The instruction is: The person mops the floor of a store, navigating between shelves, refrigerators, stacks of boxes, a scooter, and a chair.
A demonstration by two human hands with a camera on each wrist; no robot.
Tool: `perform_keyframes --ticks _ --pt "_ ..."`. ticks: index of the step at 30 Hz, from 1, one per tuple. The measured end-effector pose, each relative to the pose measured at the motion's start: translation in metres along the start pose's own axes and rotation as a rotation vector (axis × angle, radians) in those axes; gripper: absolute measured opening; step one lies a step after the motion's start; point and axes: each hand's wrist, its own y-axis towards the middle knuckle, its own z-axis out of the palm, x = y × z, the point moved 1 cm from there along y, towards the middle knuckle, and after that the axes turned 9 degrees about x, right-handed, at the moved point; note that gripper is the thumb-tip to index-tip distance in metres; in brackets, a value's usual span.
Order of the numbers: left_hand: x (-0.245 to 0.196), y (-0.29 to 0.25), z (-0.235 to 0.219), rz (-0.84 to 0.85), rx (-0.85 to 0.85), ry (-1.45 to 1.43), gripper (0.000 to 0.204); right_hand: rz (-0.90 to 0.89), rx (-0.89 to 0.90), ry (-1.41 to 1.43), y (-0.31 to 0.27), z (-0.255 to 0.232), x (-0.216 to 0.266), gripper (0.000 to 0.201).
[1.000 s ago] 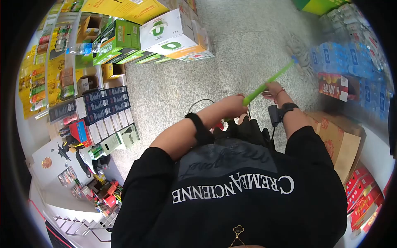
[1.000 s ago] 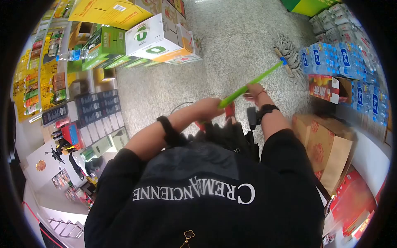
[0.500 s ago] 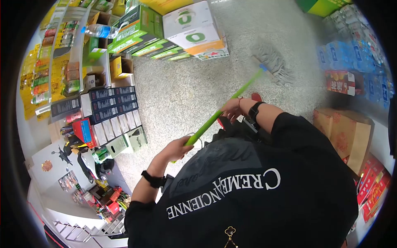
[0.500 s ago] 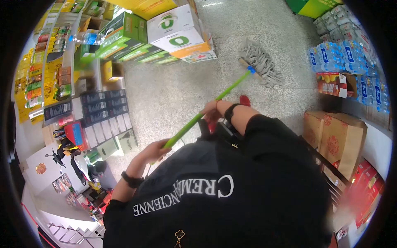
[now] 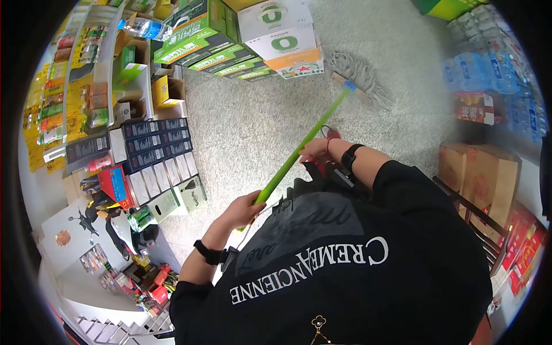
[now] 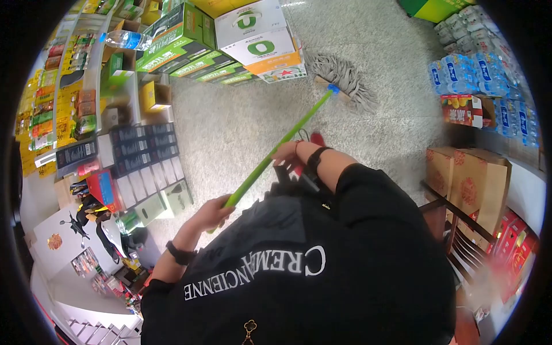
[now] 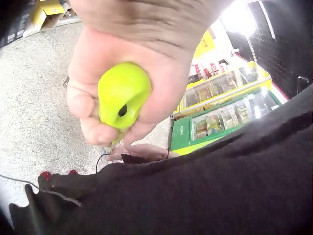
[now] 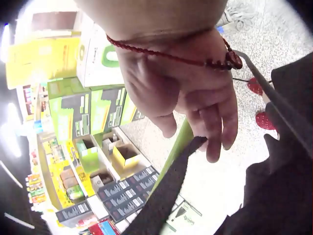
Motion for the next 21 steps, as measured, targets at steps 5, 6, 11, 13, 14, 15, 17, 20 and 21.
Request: perform_keyframes --ticks 5,6,11,13,14,15,17,20,21 --pt "-0.052 0.074 -0.017 0.081 0.011 -0.028 0.030 -0.101 -0.196 0.060 -0.005 -0.087 -0.008 0.034" --pt "-0.069 0.087 -0.021 0.104 0.013 -0.040 0.029 -0.183 -0.226 -0.047 -0.005 -0.112 -0.015 0.031" --pt "-0.160 0.150 -0.038 0.166 0.033 -0.031 0.028 -0.109 -0.614 0.213 -0.065 -0.171 0.013 0.033" --pt "-0.181 0.167 -0.041 0.204 0.027 0.015 0.028 -0.129 -0.653 0.225 -0.089 -0.178 0.023 0.035" --pt "-0.186 0.171 -0.041 0.240 0.011 0.058 0.029 -0.151 -0.687 0.230 -0.095 -0.181 0.025 0.037" --pt "-0.187 0.171 -0.039 0.240 0.010 0.047 0.029 -0.143 -0.684 0.223 -0.096 -0.185 0.026 0.037" --pt "-0.185 0.170 -0.038 0.228 0.016 0.038 0.030 -0.074 -0.699 0.152 -0.094 -0.185 0.028 0.036" --pt "-0.151 0.167 -0.038 0.214 -0.032 0.223 0.030 -0.004 -0.641 0.071 -0.066 -0.174 0.021 0.038" --pt "-0.131 0.165 -0.039 0.212 -0.033 0.221 0.030 -0.004 -0.638 0.070 -0.057 -0.162 0.022 0.038"
